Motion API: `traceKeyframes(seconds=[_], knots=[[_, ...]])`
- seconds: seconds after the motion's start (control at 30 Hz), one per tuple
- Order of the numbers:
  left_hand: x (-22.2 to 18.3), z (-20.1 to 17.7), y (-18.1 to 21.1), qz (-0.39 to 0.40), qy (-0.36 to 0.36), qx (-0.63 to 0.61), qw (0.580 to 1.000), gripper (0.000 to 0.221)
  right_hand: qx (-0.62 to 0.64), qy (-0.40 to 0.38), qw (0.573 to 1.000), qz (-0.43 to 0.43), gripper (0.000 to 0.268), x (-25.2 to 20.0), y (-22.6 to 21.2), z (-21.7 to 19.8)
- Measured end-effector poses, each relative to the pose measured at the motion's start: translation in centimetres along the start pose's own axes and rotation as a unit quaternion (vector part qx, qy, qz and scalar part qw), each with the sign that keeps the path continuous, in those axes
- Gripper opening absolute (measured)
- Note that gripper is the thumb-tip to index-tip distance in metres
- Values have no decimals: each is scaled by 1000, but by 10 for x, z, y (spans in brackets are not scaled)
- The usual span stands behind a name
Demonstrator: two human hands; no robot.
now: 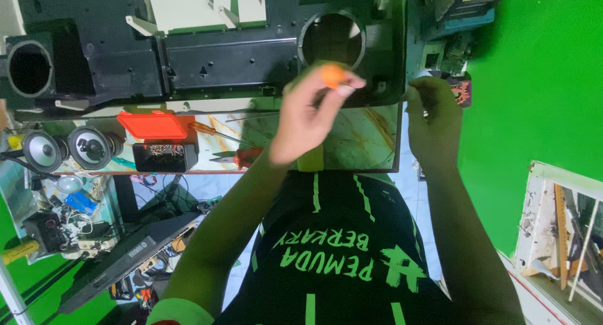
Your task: The person is using a screwdriver to install or remove small screws on a black plastic casing, placing the screws into an orange container.
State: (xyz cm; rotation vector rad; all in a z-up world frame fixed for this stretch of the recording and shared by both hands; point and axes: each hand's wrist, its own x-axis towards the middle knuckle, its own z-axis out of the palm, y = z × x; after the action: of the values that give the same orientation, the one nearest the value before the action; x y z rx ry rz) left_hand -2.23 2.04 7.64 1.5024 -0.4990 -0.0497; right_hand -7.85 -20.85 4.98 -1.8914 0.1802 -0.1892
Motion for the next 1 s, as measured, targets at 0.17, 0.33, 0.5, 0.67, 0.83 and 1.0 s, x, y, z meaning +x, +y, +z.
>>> traceKeyframes(seconds=[0.17,0.33,0.5,0.67,0.83,1.0], knots=[[-15,-7,-15,-135,202,-218,945,17,-121,-54,987,86,20,-5,37,11],[-39,-11,-46,-186,309,-286,888,21,-62,-160,983,60,26,-12,37,21],[-62,-12,-73,-199,354,-336,850,18,26,-210,968,134,27,-16,38,22],[-76,-12,-79,-258,281,-433,816,21,14,-214,966,141,26,-9,43,20],[-93,6,-84,-298,250,-386,837,29,-75,-259,948,167,33,-7,43,24],[-107,15,-86,-233,362,-365,825,22,-65,-267,956,98,33,-10,38,35]])
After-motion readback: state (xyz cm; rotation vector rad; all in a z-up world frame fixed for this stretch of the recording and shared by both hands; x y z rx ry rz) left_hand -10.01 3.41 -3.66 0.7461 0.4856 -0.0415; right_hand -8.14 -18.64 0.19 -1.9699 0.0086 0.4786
